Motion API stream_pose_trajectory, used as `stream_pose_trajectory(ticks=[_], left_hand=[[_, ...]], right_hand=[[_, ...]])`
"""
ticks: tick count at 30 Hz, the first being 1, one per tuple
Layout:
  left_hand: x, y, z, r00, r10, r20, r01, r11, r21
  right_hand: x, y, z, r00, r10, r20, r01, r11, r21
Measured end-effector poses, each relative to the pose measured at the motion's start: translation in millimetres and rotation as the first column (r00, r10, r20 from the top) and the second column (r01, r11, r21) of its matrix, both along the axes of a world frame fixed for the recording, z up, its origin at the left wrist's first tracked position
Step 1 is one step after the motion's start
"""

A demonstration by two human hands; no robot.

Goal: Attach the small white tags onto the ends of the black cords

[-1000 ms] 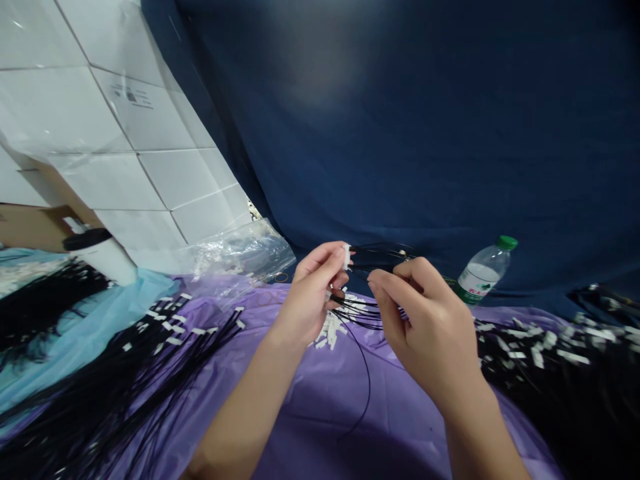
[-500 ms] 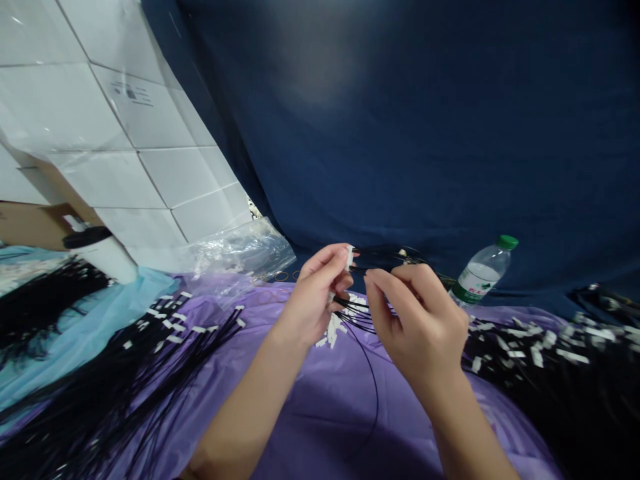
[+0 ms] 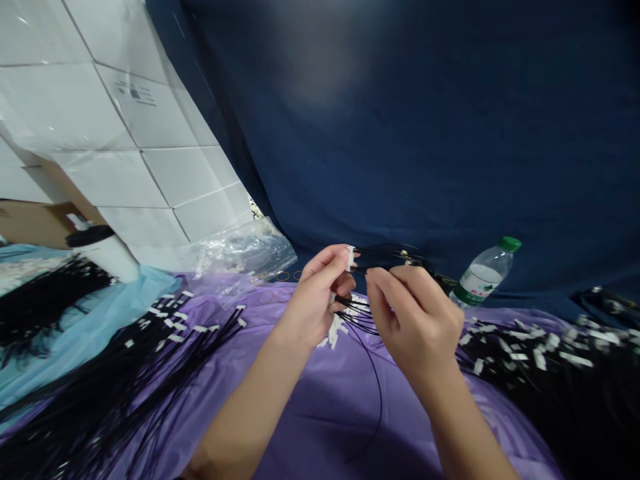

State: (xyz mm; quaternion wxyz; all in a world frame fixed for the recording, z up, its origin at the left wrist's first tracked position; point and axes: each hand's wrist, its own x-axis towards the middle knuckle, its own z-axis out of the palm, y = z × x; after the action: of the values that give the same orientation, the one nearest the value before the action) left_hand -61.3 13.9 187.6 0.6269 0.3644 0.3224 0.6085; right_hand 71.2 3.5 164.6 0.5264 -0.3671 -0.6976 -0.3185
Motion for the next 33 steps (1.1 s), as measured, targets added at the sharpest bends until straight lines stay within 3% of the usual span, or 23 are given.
stream_pose_trajectory(ticks=[7,13,16,20,22,25,27,29,30,33], left_hand=[[0.1,0.9,0.1,1.0,0.007,0.012,-0.007,1.0,-0.004],[-16.8,14.6,4.2,0.982,0.175,0.07,-0.176,0.984,0.017],[-31.1,23.9,4.8,0.957,0.251,0.146,-0.257,0.966,0.027],[-41.1,33.7,0.9,0.933,0.292,0.212,-0.299,0.954,0.002],[-41.2,37.5,-1.8,0.929,0.296,0.222,-0.298,0.954,-0.024],[-38.8,42.7,-5.7,0.924,0.311,0.224,-0.307,0.95,-0.053],[-37.3,46.0,-8.3,0.922,0.322,0.217,-0.317,0.947,-0.057],[-36.7,48.9,-10.9,0.92,0.331,0.207,-0.329,0.943,-0.048],[-36.6,50.1,-12.2,0.919,0.337,0.204,-0.335,0.941,-0.044],[-36.7,52.0,-14.9,0.919,0.342,0.199,-0.34,0.939,-0.044]], right_hand=[[-1.0,0.3,0.9,1.0,0.003,-0.016,-0.003,1.0,-0.014],[8.6,-6.4,11.4,0.985,0.11,-0.132,-0.103,0.993,0.053],[18.5,-8.0,15.0,0.966,0.258,0.032,-0.254,0.963,-0.09],[22.5,3.4,9.2,0.861,0.433,0.267,-0.257,0.823,-0.506],[18.5,13.6,1.4,0.821,0.527,0.222,-0.311,0.737,-0.6],[9.6,29.1,-12.8,0.726,0.687,0.027,-0.516,0.57,-0.639],[5.0,38.5,-21.7,0.63,0.737,-0.245,-0.712,0.422,-0.561],[3.1,47.6,-29.2,0.487,0.683,-0.545,-0.871,0.329,-0.365],[3.4,52.2,-32.1,0.409,0.63,-0.66,-0.911,0.325,-0.254],[9.8,66.5,-36.8,0.225,0.512,-0.829,-0.918,0.396,-0.005]])
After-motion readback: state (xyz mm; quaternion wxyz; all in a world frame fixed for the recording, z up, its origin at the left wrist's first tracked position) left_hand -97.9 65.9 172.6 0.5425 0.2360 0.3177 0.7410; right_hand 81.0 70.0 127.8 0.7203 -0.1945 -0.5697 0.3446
